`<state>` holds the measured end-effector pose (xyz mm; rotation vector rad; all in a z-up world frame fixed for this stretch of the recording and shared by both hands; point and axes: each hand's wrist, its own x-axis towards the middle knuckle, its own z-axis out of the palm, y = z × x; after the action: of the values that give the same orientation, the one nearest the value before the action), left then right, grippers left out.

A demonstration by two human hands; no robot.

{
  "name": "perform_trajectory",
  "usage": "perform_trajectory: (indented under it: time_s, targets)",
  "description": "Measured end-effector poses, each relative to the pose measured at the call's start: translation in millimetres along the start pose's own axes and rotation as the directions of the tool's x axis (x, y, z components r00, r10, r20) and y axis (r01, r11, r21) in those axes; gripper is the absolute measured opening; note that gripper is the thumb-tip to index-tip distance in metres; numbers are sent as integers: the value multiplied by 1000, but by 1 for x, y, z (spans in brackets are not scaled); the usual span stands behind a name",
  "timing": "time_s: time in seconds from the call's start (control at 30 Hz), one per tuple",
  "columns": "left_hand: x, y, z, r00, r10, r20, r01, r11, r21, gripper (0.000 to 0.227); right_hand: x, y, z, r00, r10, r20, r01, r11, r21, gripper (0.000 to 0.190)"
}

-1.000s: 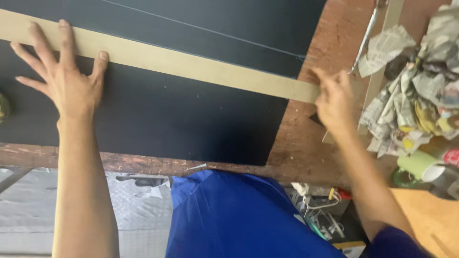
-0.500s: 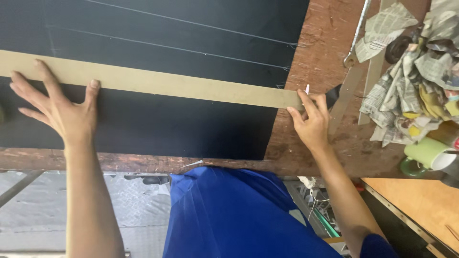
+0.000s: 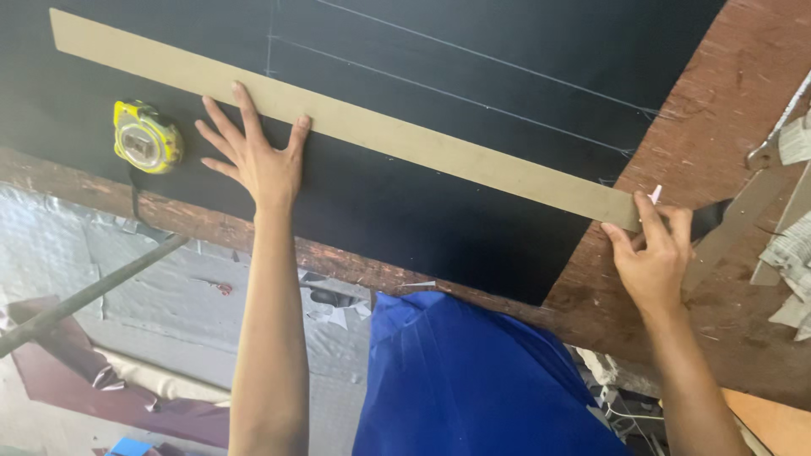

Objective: The person measures a large black sheet on a workbench using a yellow tape measure and marks points with a white marker. They then use a long straightedge to draw straight lines between the marks, repeating the process to create a grid pattern on the sheet.

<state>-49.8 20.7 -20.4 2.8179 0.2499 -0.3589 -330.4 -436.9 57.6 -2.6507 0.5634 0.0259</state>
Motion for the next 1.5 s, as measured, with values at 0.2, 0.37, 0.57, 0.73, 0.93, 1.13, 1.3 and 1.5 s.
perform_trajectory:
  time_s: [0.2,0.37,0.57,0.73,0.93,1.13,1.3,1.5]
  targets:
    - [2,8,-5,999,-31,28,31,1000,3,103,1,2,0,1000,15,3,-15,999,39,51]
    - [3,6,-9,999,-24,33,24,1000,-3,103,3,-1,3,1000,-1,-10,1,1000,7,56]
    - [1,6,-6,1000,0,-1,0,999,-39,103,3,1,0,1000,21,-4,-20,999,37,55]
    - [3,8,-7,1000,4,-19,-5,998,-58,103,5,3,2,1000,25,11,-26,999,42,54]
    - [1,0,0,999,-5,-48,3,999,-41,102,3,6,3,999,18,39,-19,1000,10,52]
    - [0,11,-12,999,42,-25,-42,999,2,104,3,3,0,999,37,30,-38,999,24,54]
    - [21,23,-51,973,28,229,-56,992,116,104,5,-2,1,1000,-11,14,11,999,51,51]
    - [18,36,-58,972,56,228,-68,997,42,95,6,-5,-1,998,70,3,-70,996,63,53]
